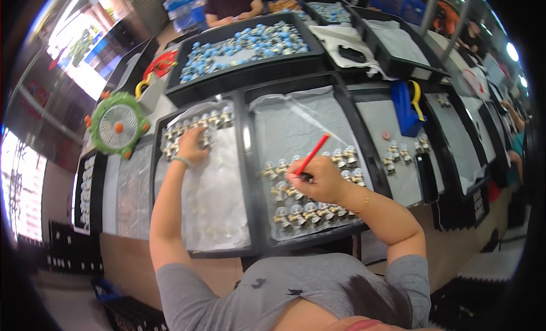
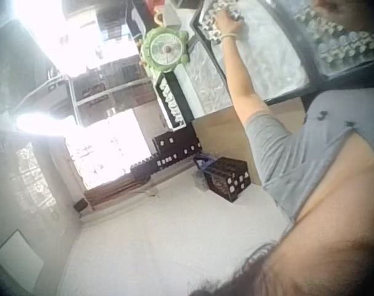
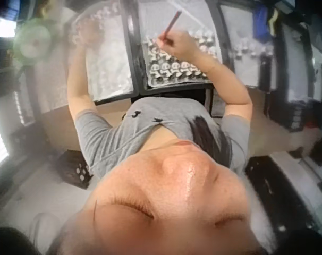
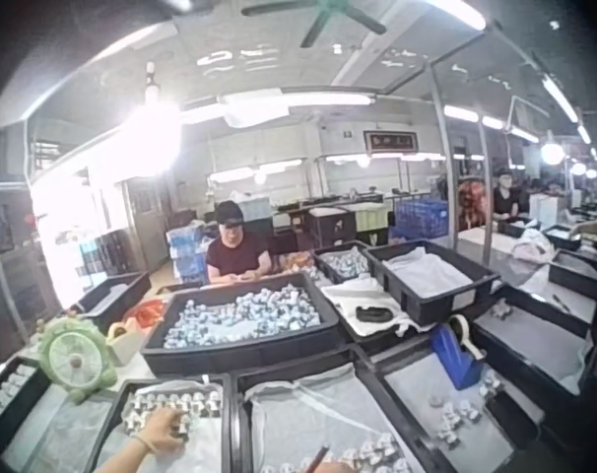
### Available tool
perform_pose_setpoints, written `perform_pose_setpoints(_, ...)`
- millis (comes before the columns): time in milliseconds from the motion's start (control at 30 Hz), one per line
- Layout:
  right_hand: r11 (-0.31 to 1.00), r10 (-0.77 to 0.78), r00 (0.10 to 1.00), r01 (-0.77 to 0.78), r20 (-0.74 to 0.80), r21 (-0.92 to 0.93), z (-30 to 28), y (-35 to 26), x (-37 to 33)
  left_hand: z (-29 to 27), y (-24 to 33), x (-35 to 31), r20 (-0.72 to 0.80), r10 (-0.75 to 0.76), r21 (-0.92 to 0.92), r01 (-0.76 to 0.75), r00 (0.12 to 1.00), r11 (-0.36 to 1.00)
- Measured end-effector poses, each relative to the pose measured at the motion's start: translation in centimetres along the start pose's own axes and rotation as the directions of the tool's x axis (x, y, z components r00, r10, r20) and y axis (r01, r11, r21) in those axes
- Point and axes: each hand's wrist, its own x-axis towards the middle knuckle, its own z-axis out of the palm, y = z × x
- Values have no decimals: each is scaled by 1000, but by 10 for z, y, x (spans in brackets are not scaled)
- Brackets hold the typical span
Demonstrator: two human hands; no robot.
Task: The person paints small figurines with a red-handled brush in a workshop setting. They pick up each figurine from a tray, apply paint to specific details, and place the finished items into a separate tray. The process is repeated continuously throughout the clip.
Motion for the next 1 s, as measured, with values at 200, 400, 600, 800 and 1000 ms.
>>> perform_pose_setpoints(200, 999, 48, 999, -48, 12, 15, -1, -4, 2, -3, 4, 0, -22, 21, -51, -22, 1000, 998)
perform_pose_setpoints(400, 999, 54, 998, -54, 35, 4, -2, -3, 0, 2, 0, -6, -51, 81, 3, -81, 995, 997)
perform_pose_setpoints(600, 995, 99, 995, -100, 14, 25, -1, -4, 0, 2, 1, -6, -45, 67, 15, -67, 997, 998)
perform_pose_setpoints(800, 996, 75, 997, -75, 10, 37, -3, -3, -1, -13, 36, 5, -271, 177, -96, -209, 946, 973)
perform_pose_setpoints(1000, 998, 48, 999, -48, 2, 27, -2, -1, -3, -44, 129, 6, -246, 319, -253, -379, 915, 890)
